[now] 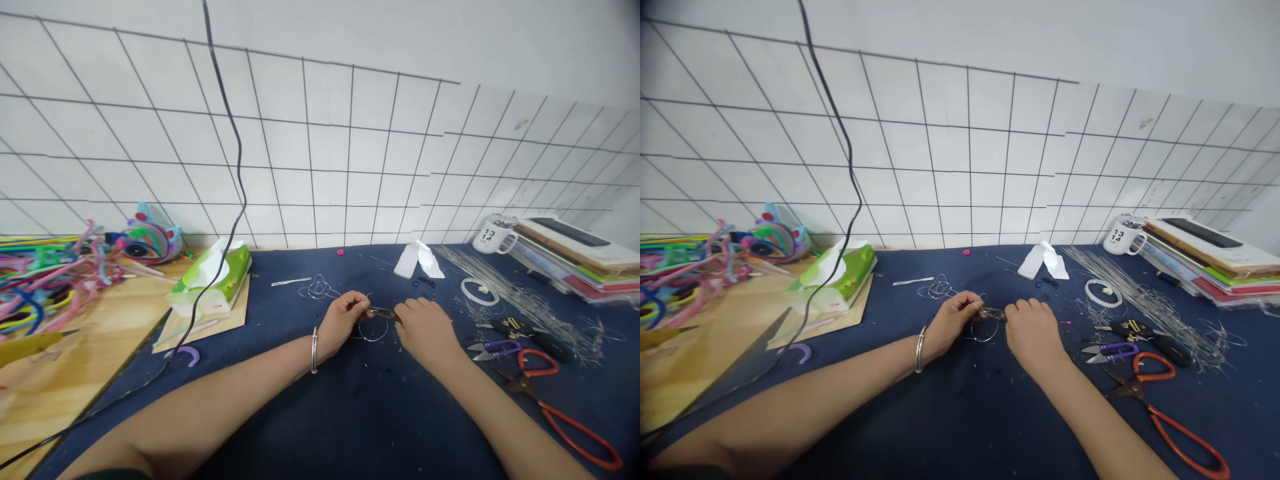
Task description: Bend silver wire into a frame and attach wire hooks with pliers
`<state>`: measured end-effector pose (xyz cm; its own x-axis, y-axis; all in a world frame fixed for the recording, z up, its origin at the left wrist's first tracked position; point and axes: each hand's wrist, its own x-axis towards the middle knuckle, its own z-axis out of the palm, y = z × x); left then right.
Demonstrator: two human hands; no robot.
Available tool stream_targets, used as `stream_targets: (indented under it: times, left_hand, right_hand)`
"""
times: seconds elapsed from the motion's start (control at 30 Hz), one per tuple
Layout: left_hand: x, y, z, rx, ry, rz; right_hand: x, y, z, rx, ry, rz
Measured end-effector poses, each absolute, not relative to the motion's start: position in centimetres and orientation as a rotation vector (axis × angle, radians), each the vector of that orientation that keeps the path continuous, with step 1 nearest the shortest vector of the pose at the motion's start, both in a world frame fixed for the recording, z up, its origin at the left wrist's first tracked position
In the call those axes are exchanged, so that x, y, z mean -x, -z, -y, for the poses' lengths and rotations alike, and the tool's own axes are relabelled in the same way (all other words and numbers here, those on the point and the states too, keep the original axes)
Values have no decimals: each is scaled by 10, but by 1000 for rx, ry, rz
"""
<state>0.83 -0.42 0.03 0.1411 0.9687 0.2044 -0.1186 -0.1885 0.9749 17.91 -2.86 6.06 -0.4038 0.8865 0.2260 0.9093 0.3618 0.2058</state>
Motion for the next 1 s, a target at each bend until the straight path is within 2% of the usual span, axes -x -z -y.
stream_targets:
  times: [0.13, 0.33, 0.6, 1.0]
  left_hand:
    - [-3, 1, 1, -1332, -1210, -834]
    - [5, -4, -2, -1401, -1075, -705]
    - [12, -8, -3, -1440, -924, -580]
    - [13, -12, -3, -1439, -836, -543]
  right_hand:
    - [-197, -58, 19, 1735, 378, 2510]
    - [-206, -42, 8, 1587, -129, 2666]
    - [-204, -42, 10, 1472, -495, 2618]
    - [-207, -43, 9, 1409, -602, 2603]
